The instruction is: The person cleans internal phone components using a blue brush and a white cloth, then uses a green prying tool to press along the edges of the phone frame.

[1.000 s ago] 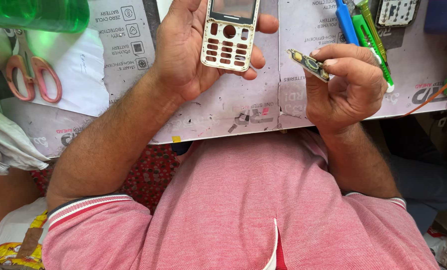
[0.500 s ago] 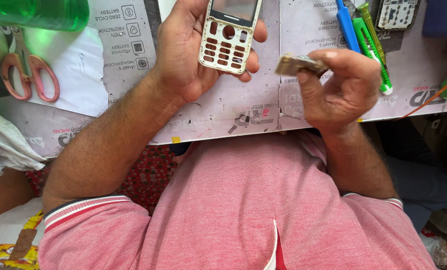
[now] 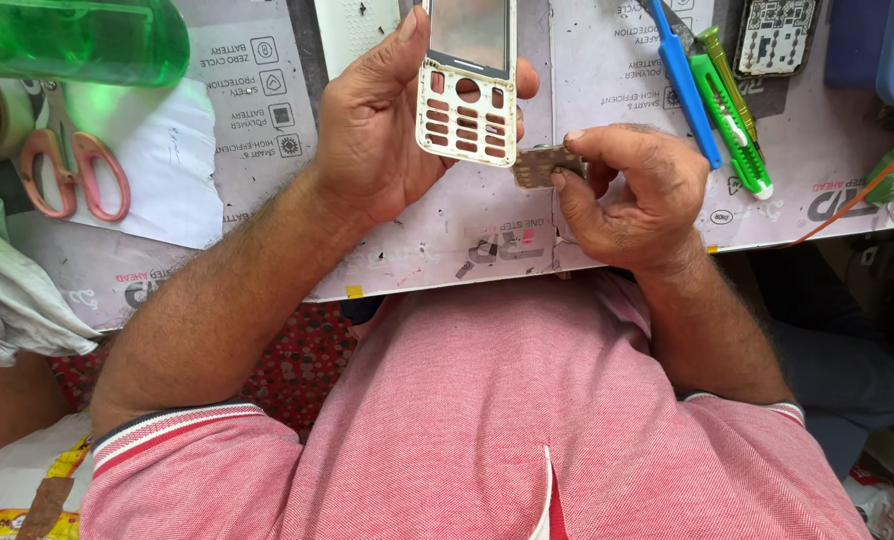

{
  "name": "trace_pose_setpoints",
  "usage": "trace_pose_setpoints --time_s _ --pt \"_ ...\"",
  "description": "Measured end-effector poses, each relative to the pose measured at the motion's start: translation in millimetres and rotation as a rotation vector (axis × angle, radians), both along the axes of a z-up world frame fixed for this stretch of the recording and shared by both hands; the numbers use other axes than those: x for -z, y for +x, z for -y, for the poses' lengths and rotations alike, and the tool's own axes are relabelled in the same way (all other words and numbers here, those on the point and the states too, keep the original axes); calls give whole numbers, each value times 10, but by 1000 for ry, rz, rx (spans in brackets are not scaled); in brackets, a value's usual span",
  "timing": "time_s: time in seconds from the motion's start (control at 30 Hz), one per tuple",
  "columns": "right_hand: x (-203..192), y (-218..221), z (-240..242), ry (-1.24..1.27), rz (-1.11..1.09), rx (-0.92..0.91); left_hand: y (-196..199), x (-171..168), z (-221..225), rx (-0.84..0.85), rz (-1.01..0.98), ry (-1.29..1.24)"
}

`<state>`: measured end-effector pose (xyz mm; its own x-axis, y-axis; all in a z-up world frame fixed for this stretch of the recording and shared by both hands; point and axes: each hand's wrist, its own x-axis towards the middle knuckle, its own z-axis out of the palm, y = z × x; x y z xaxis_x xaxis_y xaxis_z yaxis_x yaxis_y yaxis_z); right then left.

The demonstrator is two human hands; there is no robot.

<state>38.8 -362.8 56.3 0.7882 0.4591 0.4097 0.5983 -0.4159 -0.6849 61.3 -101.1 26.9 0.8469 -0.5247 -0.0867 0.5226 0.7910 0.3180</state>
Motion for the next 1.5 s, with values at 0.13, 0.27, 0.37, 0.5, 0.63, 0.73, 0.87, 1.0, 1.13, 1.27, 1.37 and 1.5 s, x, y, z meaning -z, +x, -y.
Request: trace_pose_setpoints --time_s 0.13,0.27,0.37,0.5,0.63,0.73,0.87,1.0,1.13,1.27,1.37,1.5 --pt "4 -21 16 -11 -5 -3 -9 16 -1 -3 2 5" --pt "-80 26 -51 -15 -34 -22 -5 -4 -1 -28 35 28" --pt "-139 50 -118 -25 -54 -59 -14 -74 -28 -68 76 124" --pt "-71 35 -27 -61 -38 -136 -29 -74 -79 -35 143 213" --pt "23 46 10 -96 95 -89 -10 -15 -168 66 119 166" --pt "-57 39 -56 -81 125 -47 22 -62 -155 87 96 141" --pt "-284 -8 -88 -172 254 80 51 -180 -94 104 185 122" --pt "-340 -54 243 -454 173 342 25 -153 -98 123 225 182" --pt "-292 -64 651 -898 89 589 -10 -145 -72 150 152 125" --pt "-339 -13 610 -1006 139 552 -22 -133 -32 130 168 123" --pt "-414 -5 520 -983 268 483 -15 -51 -36 104 204 104" --pt "-442 -29 616 -780 108 416 5 23 -31 111 200 94"
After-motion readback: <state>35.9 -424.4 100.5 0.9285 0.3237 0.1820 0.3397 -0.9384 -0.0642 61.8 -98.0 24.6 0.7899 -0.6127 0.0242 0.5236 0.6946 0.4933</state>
